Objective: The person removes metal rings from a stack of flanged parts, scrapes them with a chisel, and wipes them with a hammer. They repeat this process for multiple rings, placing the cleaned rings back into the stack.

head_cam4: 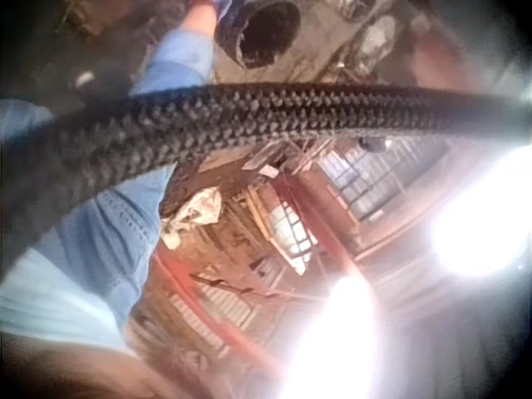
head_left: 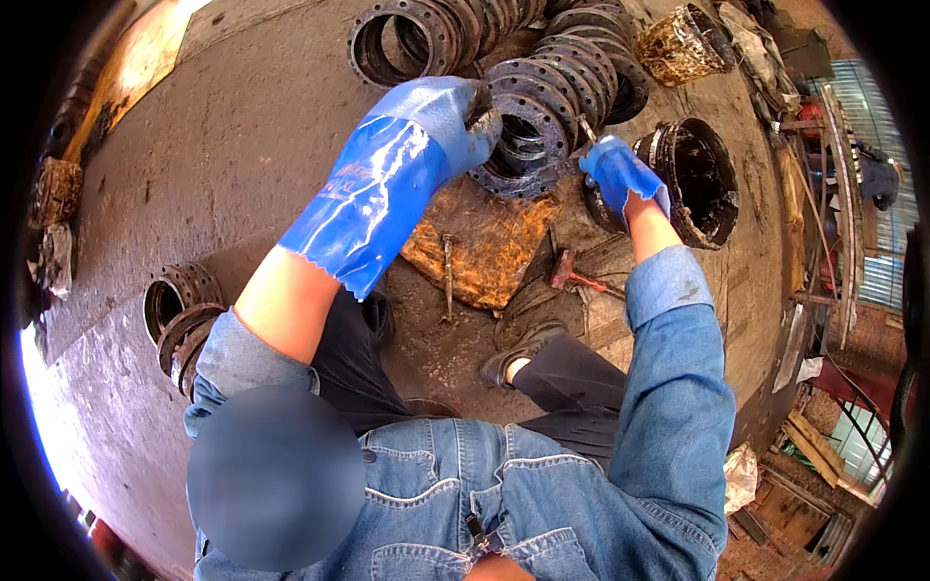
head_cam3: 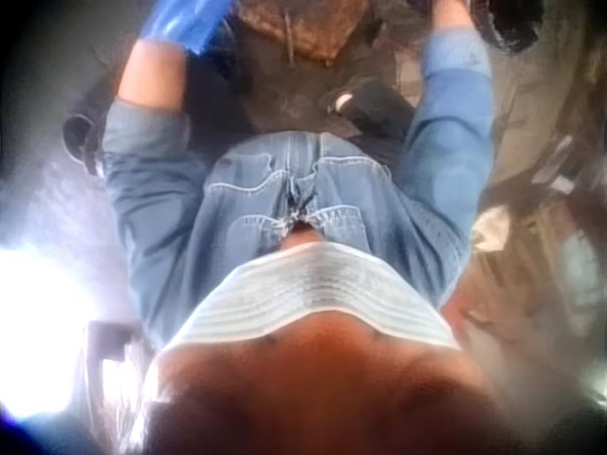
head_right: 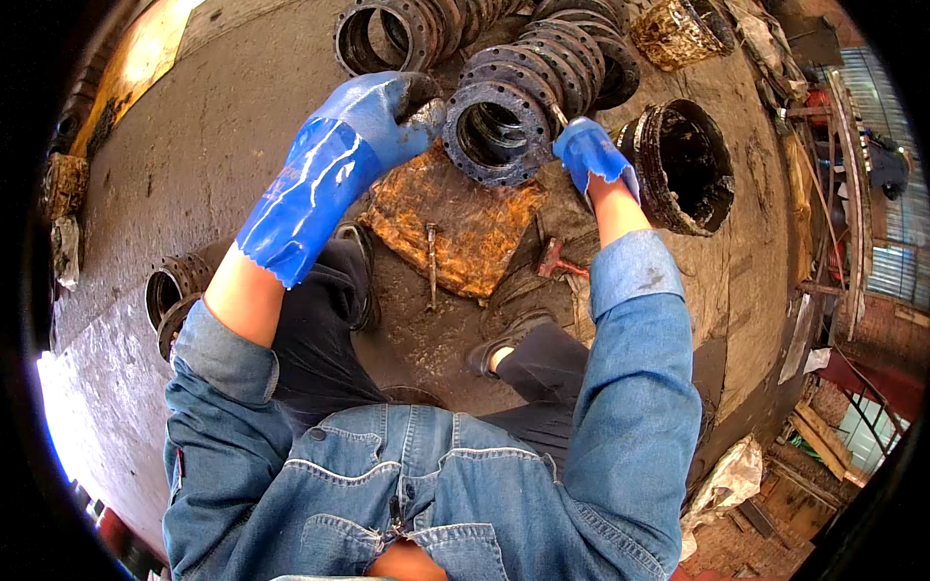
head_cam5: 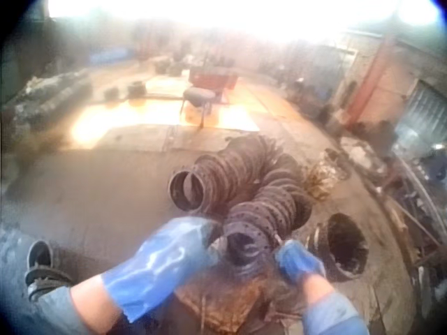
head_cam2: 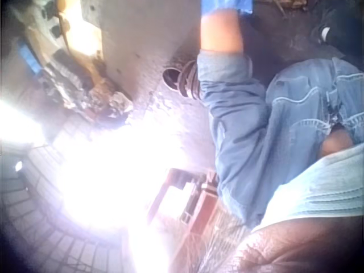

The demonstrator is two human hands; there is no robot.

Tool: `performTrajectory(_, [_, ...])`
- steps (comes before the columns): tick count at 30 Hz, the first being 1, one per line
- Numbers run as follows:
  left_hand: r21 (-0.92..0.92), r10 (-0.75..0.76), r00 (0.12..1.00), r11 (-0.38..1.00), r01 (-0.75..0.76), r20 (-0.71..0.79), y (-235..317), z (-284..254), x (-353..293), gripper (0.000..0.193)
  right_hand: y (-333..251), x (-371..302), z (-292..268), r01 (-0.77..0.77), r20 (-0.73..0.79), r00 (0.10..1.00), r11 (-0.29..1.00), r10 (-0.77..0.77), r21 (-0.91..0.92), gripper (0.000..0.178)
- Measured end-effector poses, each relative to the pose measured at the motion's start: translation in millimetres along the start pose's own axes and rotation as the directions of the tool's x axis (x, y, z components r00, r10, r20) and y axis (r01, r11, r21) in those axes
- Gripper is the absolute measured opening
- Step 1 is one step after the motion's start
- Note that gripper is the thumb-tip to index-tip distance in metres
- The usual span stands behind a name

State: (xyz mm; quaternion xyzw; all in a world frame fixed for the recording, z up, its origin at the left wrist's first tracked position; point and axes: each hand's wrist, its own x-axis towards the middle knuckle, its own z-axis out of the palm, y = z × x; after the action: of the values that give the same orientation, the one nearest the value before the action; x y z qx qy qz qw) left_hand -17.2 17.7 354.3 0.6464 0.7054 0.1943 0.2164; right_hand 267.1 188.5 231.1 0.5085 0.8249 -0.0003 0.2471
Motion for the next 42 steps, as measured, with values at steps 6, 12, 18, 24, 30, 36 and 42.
performTrajectory(6, [-0.016,0.041,0.998,0.999,-0.042,-0.056,-11,4,-10,0.036,-19,-5,47,-0.028,0.039,0.999,1.000,0.028,0.000,0.028])
performTrajectory(12, [0.032,0.039,0.997,0.999,-0.037,-0.067,-7,-3,-21,0.039,-55,-16,130,-0.327,0.159,0.943,0.721,0.292,0.612,0.038])
performTrajectory(18, [0.076,-0.015,0.998,0.997,0.011,0.054,-14,-7,-18,0.039,-96,-41,115,-0.299,0.189,0.952,0.616,0.239,0.729,0.046])
performTrajectory(24, [0.052,0.081,0.995,0.995,-0.084,0.052,-4,-4,-12,0.039,-17,-73,-23,-0.168,0.030,0.978,0.699,0.206,0.695,0.033])
performTrajectory(30, [0.092,0.071,0.997,0.993,-0.073,0.023,-11,-2,-12,0.041,8,-31,-14,0.032,-0.039,0.999,0.999,-0.033,-0.031,0.017])
performTrajectory(36, [0.046,0.071,0.996,0.996,-0.073,0.054,-3,-7,-12,0.041,17,-27,37,0.299,-0.027,0.940,0.862,-0.339,-0.409,0.029])
performTrajectory(42, [0.110,-0.038,0.995,0.994,0.028,0.095,-12,-24,-25,0.041,-45,3,98,-0.177,0.022,0.981,0.851,0.191,0.495,0.044])
